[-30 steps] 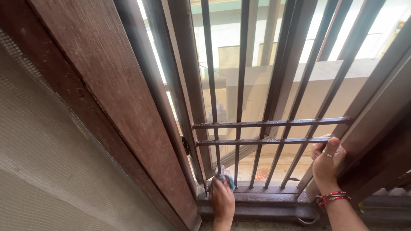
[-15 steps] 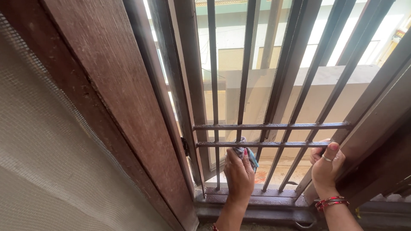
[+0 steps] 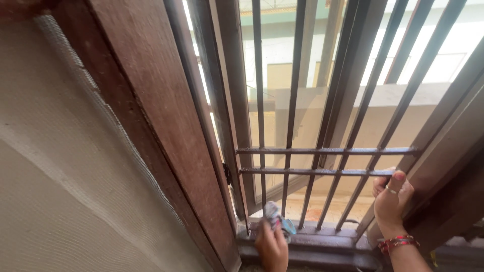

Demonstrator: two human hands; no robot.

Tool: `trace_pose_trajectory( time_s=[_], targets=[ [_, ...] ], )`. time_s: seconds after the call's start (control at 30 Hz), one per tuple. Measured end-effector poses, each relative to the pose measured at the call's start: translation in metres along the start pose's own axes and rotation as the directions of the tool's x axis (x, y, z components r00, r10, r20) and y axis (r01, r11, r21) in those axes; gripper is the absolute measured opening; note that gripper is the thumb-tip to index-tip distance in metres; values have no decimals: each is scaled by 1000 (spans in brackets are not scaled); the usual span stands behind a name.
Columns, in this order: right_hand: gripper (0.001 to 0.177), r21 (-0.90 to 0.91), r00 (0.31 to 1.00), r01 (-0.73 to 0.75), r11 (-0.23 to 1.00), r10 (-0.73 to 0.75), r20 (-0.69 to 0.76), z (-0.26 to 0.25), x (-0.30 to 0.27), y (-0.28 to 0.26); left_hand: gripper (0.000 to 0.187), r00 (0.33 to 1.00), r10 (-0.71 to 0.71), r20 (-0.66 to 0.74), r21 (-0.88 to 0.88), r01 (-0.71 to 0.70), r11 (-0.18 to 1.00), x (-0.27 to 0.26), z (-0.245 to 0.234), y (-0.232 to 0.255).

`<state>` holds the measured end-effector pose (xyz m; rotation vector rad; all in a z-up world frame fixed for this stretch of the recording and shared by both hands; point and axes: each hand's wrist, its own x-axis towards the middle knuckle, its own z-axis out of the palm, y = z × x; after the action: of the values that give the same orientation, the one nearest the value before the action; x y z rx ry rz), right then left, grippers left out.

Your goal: The person wipes the metal bars of a window grille with a cloth. They systematically clean the horizontal and vertical bars, moving from the lower section upward and then back down, ensuring coverage of the entire visible grille area.

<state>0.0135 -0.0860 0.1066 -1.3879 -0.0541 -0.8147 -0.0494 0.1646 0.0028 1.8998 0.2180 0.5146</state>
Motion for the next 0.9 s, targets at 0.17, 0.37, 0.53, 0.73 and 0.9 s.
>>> trace_pose_trajectory(
  time_s=[0.17, 0.37, 0.53, 0.73, 0.9],
  targets=[
    [80, -17, 1000, 9, 1000, -9, 4, 3, 2, -3, 48, 634, 594, -495, 170, -600, 782, 40, -47, 74],
    [79, -10, 1000, -7, 1000, 7, 9, 2, 2, -5, 41, 731, 542, -414, 159, -528, 834, 86, -41, 57],
    [80, -34, 1000, 18, 999, -18, 2, 0, 2, -4, 27, 941, 241, -236, 64, -232, 971, 63, 0, -71],
    [78, -60, 999, 21, 998, -24, -42, -4, -1, 9, 32, 988, 39, -148, 326, 12, 945, 13, 0, -146],
    [53, -432, 960, 151, 889, -235, -149, 9, -49, 21, 45, 878, 330, -346, 63, -329, 942, -24, -1, -126]
  ],
)
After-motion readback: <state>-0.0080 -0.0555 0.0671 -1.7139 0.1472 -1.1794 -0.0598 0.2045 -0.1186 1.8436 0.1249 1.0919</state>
